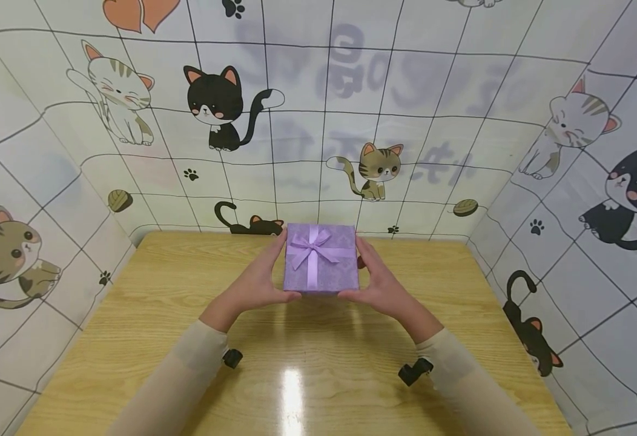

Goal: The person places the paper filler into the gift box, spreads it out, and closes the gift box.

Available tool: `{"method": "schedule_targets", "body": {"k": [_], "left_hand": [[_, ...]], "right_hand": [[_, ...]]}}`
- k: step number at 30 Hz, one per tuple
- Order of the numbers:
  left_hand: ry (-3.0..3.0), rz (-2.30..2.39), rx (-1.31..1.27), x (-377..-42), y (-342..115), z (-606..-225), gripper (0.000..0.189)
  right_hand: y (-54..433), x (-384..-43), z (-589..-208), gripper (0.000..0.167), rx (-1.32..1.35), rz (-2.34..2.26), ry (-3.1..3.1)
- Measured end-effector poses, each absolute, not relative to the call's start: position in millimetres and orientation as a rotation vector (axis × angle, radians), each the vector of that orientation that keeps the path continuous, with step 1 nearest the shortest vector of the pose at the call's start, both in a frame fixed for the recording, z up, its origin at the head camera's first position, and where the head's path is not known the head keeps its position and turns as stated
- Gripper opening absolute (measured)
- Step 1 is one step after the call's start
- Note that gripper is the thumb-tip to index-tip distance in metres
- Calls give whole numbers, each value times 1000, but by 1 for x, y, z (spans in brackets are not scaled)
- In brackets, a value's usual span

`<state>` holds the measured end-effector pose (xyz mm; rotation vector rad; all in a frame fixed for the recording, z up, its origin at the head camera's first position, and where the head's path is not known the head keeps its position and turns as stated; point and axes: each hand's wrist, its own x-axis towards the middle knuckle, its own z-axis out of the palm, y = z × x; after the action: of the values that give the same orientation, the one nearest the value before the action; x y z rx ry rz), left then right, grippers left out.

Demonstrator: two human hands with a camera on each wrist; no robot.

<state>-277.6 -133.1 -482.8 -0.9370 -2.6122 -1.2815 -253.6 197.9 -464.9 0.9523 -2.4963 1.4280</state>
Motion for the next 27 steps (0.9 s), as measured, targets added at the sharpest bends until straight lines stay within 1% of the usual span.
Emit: {"method": "schedule_targets", "body": {"k": [3,8,15,21,27], "left_hand": [[-2632,-1267,-918,-278,-133,-484,147],[-2664,-1259,-857,-284,-131,-486,142],[-2676,-1248,-805,-303,-124,-493,135],[-2703,-1226,-794,-318,-122,-500,131],[-2718,-1248,-792,-332,-120,-510,130]], "right_hand": [[200,-260,-471,135,940,1408,-2549],[204,-271,-474,129,939,1382,-2588],[211,-287,-484,127,763,1422,-2682],[213,-301,-492,124,719,1404,-2740],[215,-312,-497,125,651,1362,-2833]]}}
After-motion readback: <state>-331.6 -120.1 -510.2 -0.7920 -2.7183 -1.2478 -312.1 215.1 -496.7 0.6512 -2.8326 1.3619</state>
